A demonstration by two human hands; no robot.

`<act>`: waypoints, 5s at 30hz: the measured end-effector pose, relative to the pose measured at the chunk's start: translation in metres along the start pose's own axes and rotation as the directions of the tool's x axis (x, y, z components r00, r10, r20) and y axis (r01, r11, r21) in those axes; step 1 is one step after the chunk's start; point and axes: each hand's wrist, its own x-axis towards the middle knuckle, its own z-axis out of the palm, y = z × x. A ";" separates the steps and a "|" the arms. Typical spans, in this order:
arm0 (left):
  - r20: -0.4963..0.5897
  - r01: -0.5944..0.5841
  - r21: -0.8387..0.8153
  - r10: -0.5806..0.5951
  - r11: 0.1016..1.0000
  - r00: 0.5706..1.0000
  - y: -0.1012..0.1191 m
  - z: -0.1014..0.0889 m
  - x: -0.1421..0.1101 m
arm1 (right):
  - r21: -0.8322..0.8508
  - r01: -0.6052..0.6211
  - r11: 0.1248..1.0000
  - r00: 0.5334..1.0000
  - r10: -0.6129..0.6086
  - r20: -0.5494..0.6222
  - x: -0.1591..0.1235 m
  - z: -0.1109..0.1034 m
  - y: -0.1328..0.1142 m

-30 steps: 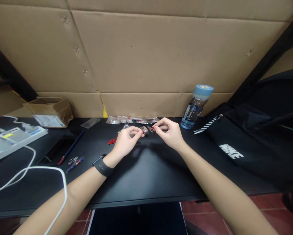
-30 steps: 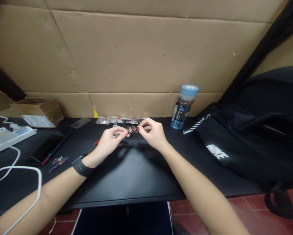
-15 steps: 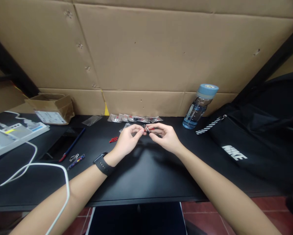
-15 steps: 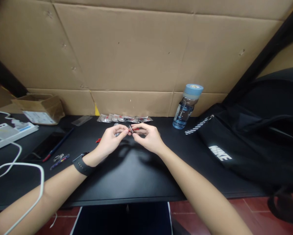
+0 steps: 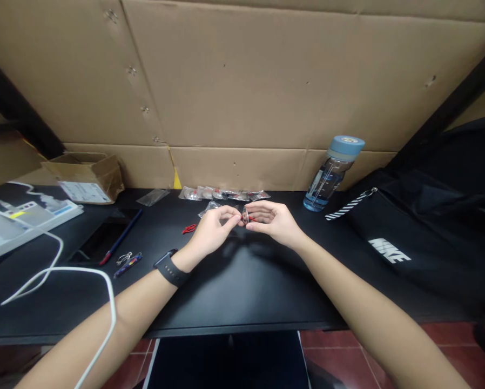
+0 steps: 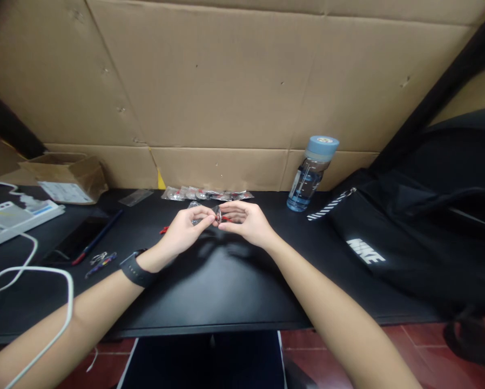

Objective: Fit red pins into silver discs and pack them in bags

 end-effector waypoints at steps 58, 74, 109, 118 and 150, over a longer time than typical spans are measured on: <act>0.350 -0.275 0.637 0.047 0.720 0.935 -0.006 0.006 -0.016 | -0.877 0.179 0.446 0.975 0.036 0.217 -0.009 -0.005 -0.014; 0.419 -0.287 0.597 0.014 0.749 0.908 -0.010 -0.007 -0.007 | -0.732 0.365 0.575 0.890 0.015 0.456 -0.007 -0.014 -0.017; 0.464 -0.347 0.477 0.103 0.808 0.880 -0.013 -0.013 -0.004 | -0.931 0.130 0.341 0.985 -0.148 0.083 0.001 0.025 0.015; 0.479 -0.351 0.423 0.123 0.836 0.869 -0.015 -0.013 -0.001 | -0.811 0.197 0.550 0.980 -0.126 0.152 0.005 0.005 0.016; 0.385 -0.339 0.510 0.142 0.790 0.912 -0.001 -0.053 0.006 | -0.682 0.378 0.626 0.888 -0.038 0.458 -0.002 0.000 0.007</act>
